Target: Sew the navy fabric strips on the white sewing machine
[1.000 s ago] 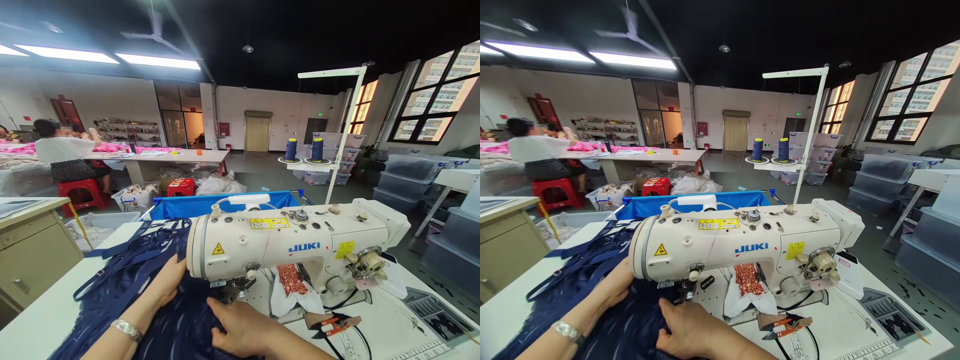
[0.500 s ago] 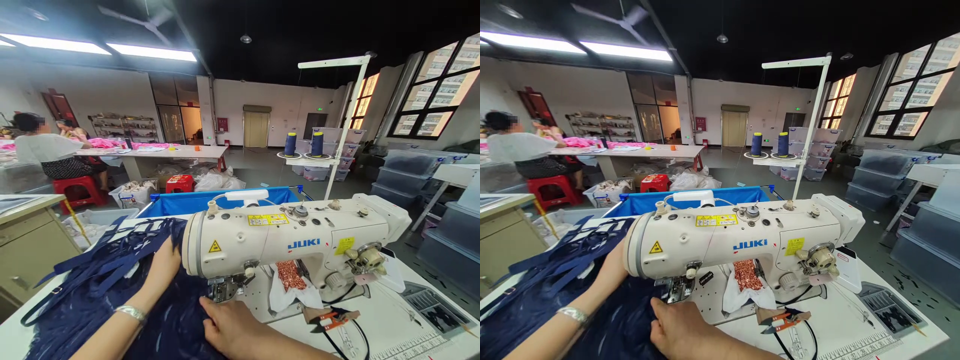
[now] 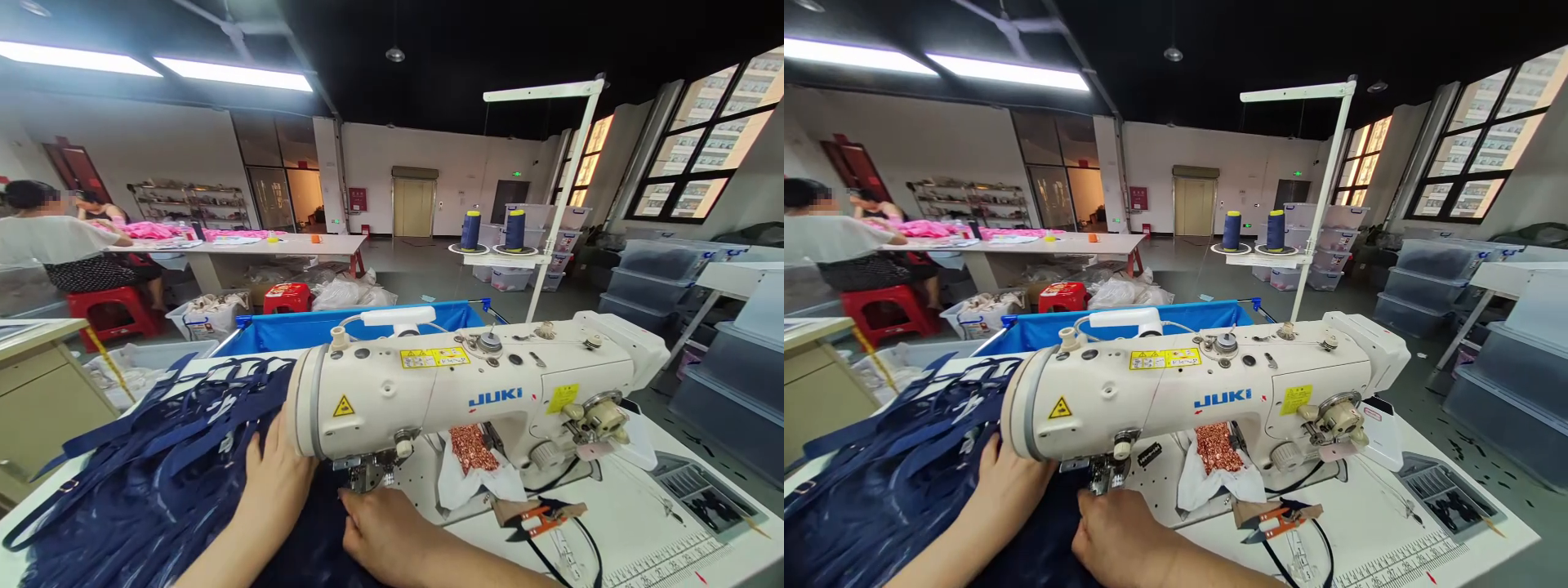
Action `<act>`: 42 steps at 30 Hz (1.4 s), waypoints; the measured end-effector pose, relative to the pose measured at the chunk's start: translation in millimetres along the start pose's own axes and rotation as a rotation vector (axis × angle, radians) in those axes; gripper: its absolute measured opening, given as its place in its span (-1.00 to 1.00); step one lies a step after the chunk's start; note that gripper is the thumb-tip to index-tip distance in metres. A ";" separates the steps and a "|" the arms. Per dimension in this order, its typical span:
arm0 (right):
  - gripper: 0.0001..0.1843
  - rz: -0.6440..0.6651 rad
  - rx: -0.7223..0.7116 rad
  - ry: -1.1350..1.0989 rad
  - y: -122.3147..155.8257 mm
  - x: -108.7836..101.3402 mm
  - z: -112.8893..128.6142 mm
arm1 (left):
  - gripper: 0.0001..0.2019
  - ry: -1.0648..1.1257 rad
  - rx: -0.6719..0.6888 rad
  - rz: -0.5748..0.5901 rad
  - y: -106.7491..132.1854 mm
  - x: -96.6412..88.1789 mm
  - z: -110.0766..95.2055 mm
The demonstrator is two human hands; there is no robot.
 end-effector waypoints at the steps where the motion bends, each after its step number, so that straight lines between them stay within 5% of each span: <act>1: -0.69 0.000 0.010 -0.004 0.5 -1.3 1.5 | -0.63 -0.020 0.035 0.065 9.9 -1.2 -4.2; 5: -0.69 -0.014 0.032 -0.033 2.0 -4.8 7.5 | -0.58 0.011 0.143 0.372 29.0 -4.6 -14.2; 10: -0.66 -0.016 0.105 -0.056 -1.4 -5.7 -0.5 | -0.48 0.033 0.191 0.556 18.1 -12.1 -25.5; 14: -0.61 -0.071 0.127 -0.003 -3.4 -13.3 -11.8 | -0.55 0.038 0.178 0.515 13.3 -13.6 -35.6; 21: -0.73 0.079 0.023 0.082 2.6 -30.8 -11.8 | -0.63 0.309 0.282 0.499 19.7 4.0 -21.6; 26: -0.77 0.041 0.222 -0.090 -8.6 -42.4 -23.2 | -0.61 0.418 0.266 0.346 28.6 15.0 -8.4; 31: -0.75 -0.050 0.273 -0.077 -17.5 -16.2 -35.9 | -0.60 0.387 0.262 0.380 29.6 9.3 -8.8; 37: -0.50 -0.001 -0.024 0.277 -8.2 17.0 -43.2 | -0.61 0.314 0.321 0.409 25.5 -1.1 -16.1; 42: -0.50 -0.053 -0.097 0.380 -7.5 27.7 -52.0 | -0.54 0.308 0.338 0.445 25.1 -2.1 -22.0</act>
Point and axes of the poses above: each hand's wrist, its own y-axis away from the middle knuckle, its own x-axis out of the palm, z = x × y, the point moved 2 cm from there along -y, towards the middle knuckle, and after that the axes turned 6 degrees about x, right-handed, at the moved point
